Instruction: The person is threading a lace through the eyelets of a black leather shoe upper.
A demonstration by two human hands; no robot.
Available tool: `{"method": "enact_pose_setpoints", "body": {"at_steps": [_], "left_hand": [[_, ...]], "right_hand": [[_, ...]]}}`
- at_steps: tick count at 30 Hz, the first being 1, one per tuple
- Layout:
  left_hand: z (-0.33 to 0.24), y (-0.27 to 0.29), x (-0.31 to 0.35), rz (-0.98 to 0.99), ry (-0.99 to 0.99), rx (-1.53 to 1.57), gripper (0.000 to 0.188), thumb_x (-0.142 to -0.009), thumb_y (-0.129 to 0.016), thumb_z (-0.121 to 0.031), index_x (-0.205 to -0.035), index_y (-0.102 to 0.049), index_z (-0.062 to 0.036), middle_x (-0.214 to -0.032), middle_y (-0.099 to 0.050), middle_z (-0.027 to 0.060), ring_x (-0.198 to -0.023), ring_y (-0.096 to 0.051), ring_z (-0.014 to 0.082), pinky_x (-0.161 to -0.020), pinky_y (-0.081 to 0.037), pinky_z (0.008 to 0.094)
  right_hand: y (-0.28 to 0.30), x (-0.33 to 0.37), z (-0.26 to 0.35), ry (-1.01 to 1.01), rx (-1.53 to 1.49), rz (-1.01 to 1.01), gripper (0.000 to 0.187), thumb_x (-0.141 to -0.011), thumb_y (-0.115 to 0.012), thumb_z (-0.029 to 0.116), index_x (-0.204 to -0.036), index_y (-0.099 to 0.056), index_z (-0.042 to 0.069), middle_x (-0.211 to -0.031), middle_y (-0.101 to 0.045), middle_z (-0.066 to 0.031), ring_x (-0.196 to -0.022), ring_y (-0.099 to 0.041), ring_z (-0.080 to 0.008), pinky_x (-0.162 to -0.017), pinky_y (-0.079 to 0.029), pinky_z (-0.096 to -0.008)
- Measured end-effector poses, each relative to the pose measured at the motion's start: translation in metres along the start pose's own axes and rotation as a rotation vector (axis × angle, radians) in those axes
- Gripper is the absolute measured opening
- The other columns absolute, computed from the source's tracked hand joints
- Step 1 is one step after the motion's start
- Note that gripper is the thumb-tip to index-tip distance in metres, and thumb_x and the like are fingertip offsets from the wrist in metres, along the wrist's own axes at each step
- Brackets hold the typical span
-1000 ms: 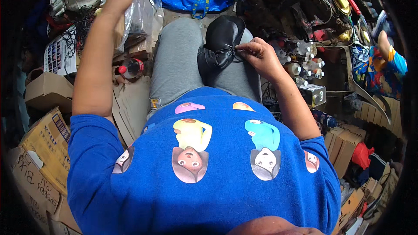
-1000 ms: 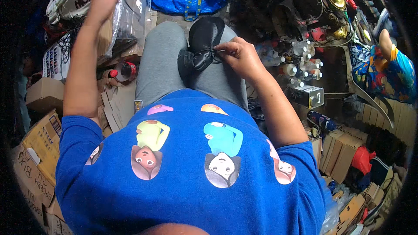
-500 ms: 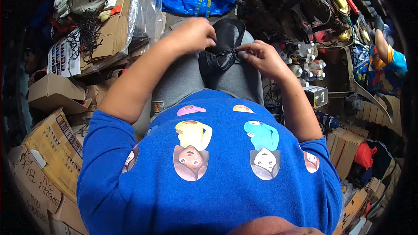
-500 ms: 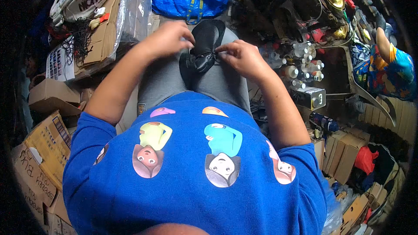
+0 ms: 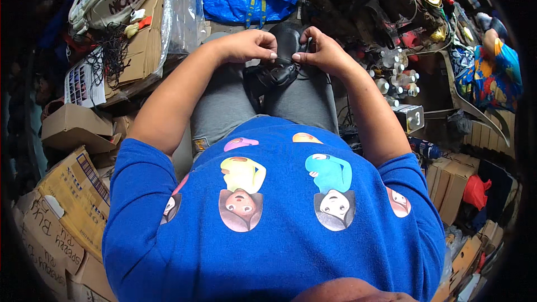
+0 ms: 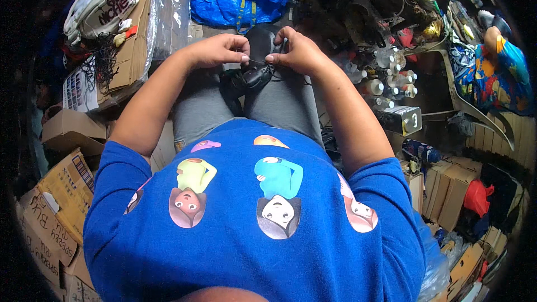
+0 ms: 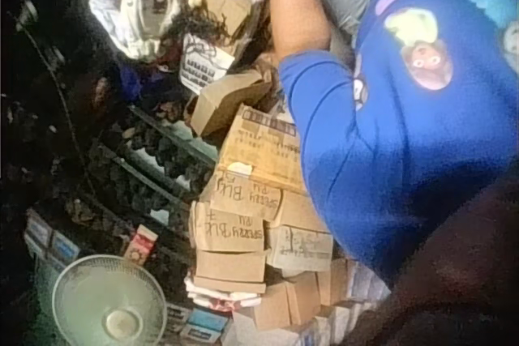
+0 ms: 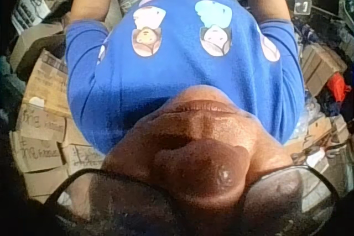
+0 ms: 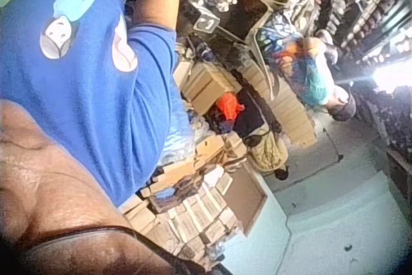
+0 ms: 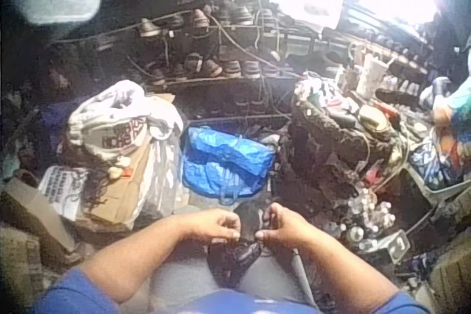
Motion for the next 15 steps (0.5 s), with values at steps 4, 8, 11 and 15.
{"method": "enact_pose_setpoints", "body": {"at_steps": [4, 8, 11, 15], "left_hand": [[-0.006, 0.001, 0.001, 0.04, 0.246, -0.102, 0.016, -0.084, -0.063, -0.018, -0.088, -0.057, -0.0043, -0.079, -0.06, 0.0015, -0.076, -0.054, 0.0109, -0.071, -0.044, 0.0265], [-0.046, 0.023, 0.016, -0.035, 0.046, -0.606, 0.017, -0.075, -0.069, -0.013, -0.085, -0.061, -0.002, -0.077, -0.064, 0.0063, -0.073, -0.06, 0.0163, -0.067, -0.047, 0.0308], [-0.073, 0.022, 0.03, -0.116, 0.073, -0.813, 0.019, -0.07, -0.067, -0.007, -0.088, -0.062, -0.0026, -0.083, -0.066, 0.011, -0.08, -0.065, 0.0244, -0.072, -0.05, 0.0348], [-0.071, -0.003, 0.024, -0.065, 0.033, -0.807, 0.018, -0.068, -0.063, -0.004, -0.085, -0.056, -0.004, -0.074, -0.06, 0.0116, -0.072, -0.062, 0.0263, -0.066, -0.048, 0.0369]], "right_hand": [[0.0, -0.005, -0.007, -0.064, 0.024, 0.035, 0.054, -0.063, -0.082, 0.034, -0.1, -0.054, 0.007, -0.076, -0.059, -0.0114, -0.073, -0.057, -0.0228, -0.067, -0.046, -0.034], [-0.002, -0.005, -0.005, -0.076, 0.033, 0.067, 0.055, -0.063, -0.082, 0.036, -0.099, -0.054, 0.007, -0.081, -0.061, -0.014, -0.078, -0.06, -0.0247, -0.07, -0.046, -0.0349], [0.0, -0.003, -0.005, -0.1, 0.048, 0.064, 0.055, -0.063, -0.082, 0.037, -0.099, -0.054, 0.007, -0.083, -0.062, -0.0146, -0.08, -0.06, -0.0254, -0.071, -0.047, -0.0352], [0.002, -0.002, 0.001, -0.002, 0.065, 0.012, 0.045, -0.068, -0.082, 0.026, -0.093, -0.05, 0.008, -0.065, -0.049, 0.0007, -0.063, -0.044, -0.0089, -0.055, -0.037, -0.0256]]}}
Point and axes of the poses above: each hand's wrist, its own x-axis away from the middle knuckle, its own y-axis out of the back of the hand, z = x × y, the point moved 9 cm from there along -x, towards the middle knuckle
